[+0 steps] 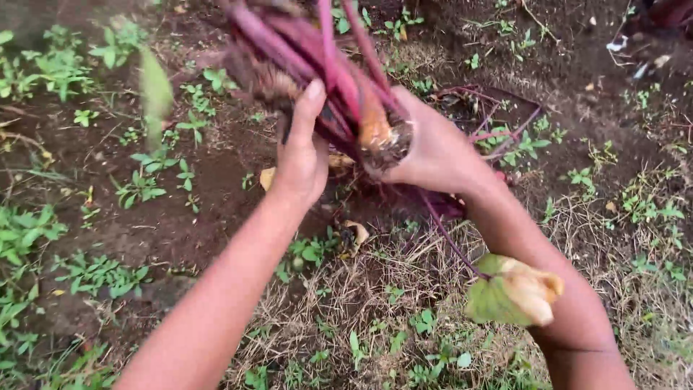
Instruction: The person uses garden shears to cut weeds and grass at ground level. They then pull up and gather long, purple-stemmed plants by hand, placing them into a pile on the ground.
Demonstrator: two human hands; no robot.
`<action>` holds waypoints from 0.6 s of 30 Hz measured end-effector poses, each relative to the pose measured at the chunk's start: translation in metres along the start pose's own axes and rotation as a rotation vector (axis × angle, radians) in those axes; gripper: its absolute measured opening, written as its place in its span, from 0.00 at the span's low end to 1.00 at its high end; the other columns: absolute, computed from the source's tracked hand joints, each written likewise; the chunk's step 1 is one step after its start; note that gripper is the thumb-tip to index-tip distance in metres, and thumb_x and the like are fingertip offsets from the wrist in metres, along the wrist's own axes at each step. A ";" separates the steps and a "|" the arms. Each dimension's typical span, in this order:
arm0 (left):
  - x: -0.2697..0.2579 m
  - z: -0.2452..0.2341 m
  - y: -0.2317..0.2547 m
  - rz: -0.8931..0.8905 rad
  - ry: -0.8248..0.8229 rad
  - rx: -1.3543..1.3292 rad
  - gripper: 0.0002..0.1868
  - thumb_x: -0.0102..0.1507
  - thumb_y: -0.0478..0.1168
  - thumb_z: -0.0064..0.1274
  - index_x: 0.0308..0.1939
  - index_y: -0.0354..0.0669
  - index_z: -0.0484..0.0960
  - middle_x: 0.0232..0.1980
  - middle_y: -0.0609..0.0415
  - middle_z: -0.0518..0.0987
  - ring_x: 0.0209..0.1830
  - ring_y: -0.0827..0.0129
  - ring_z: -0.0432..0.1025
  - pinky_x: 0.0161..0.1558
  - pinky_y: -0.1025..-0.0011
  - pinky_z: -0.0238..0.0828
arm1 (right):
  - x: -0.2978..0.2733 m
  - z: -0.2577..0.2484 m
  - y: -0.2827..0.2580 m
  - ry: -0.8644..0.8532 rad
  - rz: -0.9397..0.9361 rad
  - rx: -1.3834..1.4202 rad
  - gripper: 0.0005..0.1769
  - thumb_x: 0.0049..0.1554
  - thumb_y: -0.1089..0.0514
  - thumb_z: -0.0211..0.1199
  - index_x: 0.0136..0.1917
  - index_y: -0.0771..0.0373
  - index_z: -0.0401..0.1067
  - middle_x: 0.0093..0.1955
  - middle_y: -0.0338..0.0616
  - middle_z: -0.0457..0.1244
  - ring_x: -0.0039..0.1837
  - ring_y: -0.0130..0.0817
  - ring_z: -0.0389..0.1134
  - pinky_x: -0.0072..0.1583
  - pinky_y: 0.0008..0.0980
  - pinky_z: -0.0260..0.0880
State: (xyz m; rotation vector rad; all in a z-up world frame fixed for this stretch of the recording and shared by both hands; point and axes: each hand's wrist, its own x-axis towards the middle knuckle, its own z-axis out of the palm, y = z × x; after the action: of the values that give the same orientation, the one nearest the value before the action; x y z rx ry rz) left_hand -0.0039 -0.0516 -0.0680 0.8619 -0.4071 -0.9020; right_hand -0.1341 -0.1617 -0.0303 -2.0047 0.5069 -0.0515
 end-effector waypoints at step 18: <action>0.012 -0.123 -0.140 -0.818 0.300 0.269 0.40 0.69 0.57 0.38 0.80 0.48 0.45 0.81 0.44 0.52 0.79 0.48 0.53 0.74 0.47 0.51 | 0.044 0.091 0.301 0.038 -0.005 -0.920 0.26 0.57 0.65 0.50 0.69 0.58 0.59 0.54 0.51 0.61 0.52 0.57 0.72 0.51 0.54 0.75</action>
State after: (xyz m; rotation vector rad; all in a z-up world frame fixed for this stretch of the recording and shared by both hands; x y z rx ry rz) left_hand 0.0094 -0.0487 -0.2544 1.4330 0.1166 -1.4546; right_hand -0.1698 -0.2185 -0.3410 -2.9035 0.6129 0.1716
